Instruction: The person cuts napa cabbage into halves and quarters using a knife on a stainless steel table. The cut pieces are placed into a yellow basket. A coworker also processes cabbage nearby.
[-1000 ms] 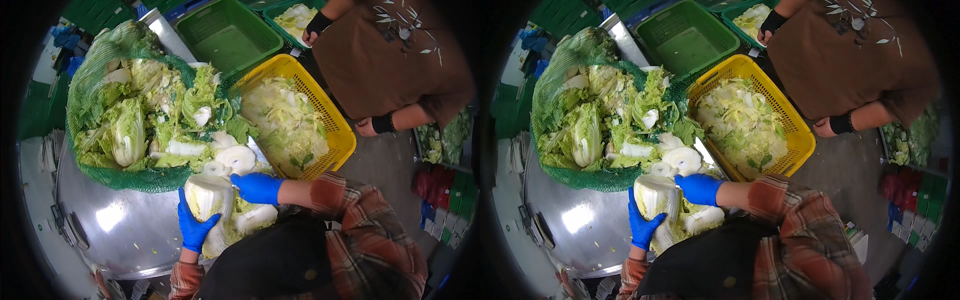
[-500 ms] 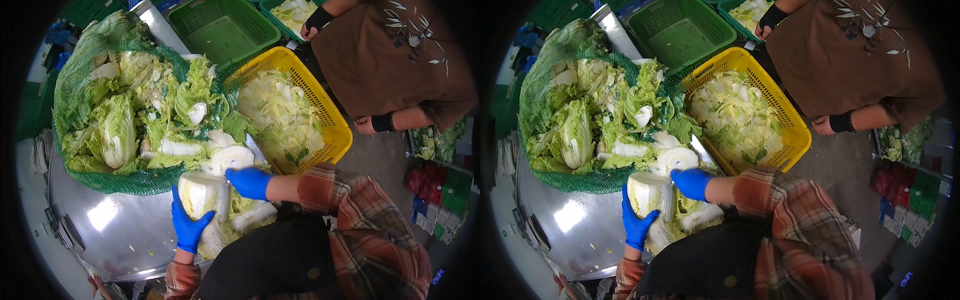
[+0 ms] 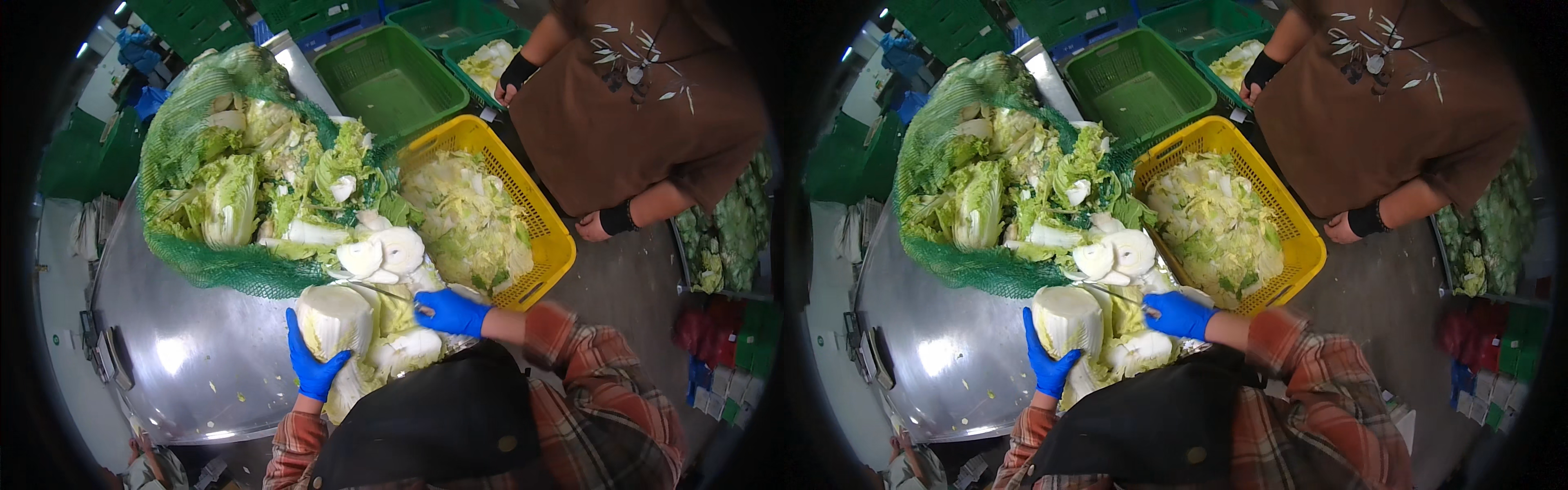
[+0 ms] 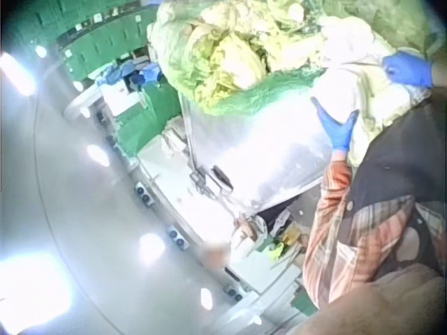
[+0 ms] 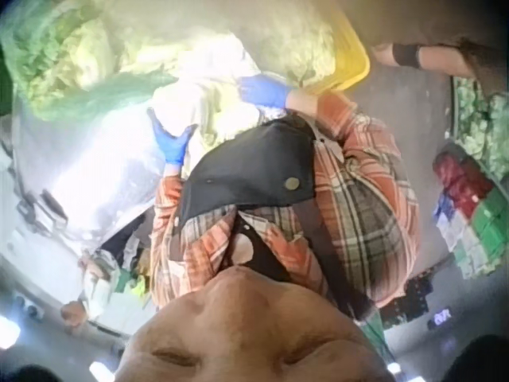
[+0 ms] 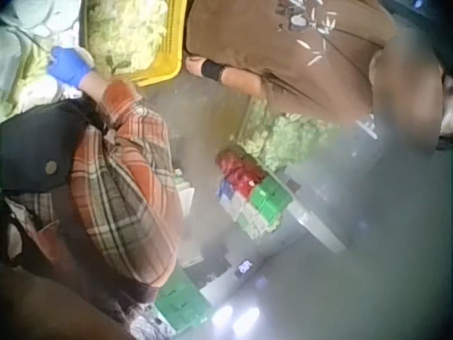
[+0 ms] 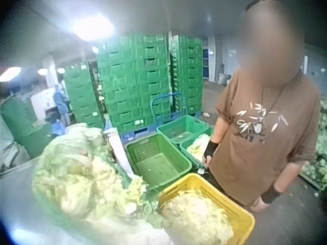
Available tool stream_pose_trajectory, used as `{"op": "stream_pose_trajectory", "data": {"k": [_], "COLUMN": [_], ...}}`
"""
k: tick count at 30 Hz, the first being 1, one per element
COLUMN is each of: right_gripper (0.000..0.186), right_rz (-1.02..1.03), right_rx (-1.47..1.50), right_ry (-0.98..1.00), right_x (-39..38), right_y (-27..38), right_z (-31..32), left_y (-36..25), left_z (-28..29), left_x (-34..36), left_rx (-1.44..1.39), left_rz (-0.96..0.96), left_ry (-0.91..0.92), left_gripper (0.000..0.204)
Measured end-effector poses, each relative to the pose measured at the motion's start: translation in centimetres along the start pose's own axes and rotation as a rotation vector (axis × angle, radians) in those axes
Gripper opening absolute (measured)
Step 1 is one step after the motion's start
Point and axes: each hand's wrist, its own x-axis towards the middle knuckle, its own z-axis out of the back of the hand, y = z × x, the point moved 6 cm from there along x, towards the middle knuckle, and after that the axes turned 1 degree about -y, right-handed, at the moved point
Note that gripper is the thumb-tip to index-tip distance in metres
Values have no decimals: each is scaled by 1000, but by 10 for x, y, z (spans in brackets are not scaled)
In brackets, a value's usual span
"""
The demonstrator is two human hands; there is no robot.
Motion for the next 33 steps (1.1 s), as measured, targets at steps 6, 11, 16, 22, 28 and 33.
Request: {"op": "stream_pose_trajectory", "data": {"k": [6,11,16,22,28,33], "right_gripper": [66,64,65,57,37,37], "right_rz": [-581,-291,-97,141,175,46], "right_rx": [972,792,511,344,-57,-445], "right_ry": [51,62,-34,-324,-361,-282], "right_x": [32,25,15,16,48,82], "right_y": [51,99,141,121,131,76], "right_z": [-40,-2,43,22,39,62], "left_y": [-18,-45,-87,-84,-66,-68], "left_z": [-5,2,-18,-16,-17,2], "left_x": [3,-7,-10,3,-4,-11], "left_rx": [34,-155,-591,-522,-540,-561], "left_rz": [-38,-107,-71,138,172,197], "left_ry": [-2,-114,-231,-338,-323,-324], "left_gripper": [114,119,117,71,67,63]}}
